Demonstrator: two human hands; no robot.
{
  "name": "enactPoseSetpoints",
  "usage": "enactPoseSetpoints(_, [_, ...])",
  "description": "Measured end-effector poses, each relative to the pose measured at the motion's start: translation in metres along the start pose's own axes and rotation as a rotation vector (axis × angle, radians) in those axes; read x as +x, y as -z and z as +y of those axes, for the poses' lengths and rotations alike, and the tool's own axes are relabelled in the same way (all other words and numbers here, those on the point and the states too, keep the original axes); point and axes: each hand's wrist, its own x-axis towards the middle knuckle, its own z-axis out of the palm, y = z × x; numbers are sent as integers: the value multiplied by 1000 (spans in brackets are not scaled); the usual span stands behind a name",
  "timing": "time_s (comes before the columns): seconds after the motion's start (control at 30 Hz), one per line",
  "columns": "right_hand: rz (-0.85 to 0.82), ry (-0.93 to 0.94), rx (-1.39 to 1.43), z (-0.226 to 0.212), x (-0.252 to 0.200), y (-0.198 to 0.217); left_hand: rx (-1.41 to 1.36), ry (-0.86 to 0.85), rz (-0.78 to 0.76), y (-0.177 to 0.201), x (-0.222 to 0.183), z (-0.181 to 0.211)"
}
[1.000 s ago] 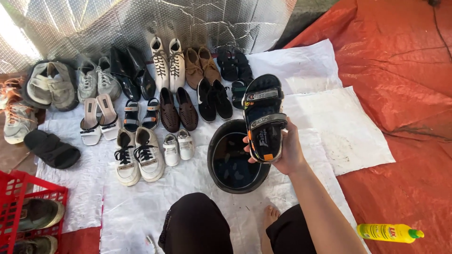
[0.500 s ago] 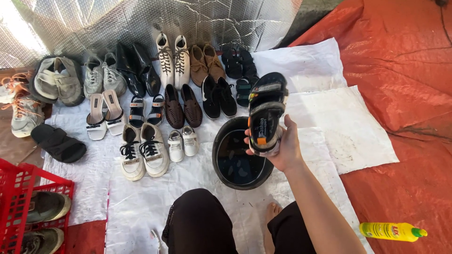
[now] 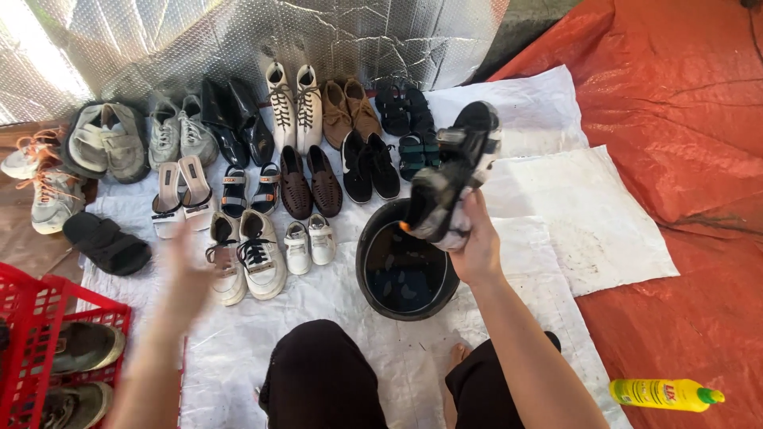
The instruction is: Cleaning a pair of black sandals using a toothbrush and a bucket of water.
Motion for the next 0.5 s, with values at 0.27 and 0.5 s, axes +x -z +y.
enactPoseSetpoints(0.27, [-93, 147, -68, 12, -2, -1, -568, -694, -493, -104, -121, 156])
enactPoseSetpoints(0.5, [-235, 31, -7, 9, -18, 7, -861, -378, -719, -141, -109, 148])
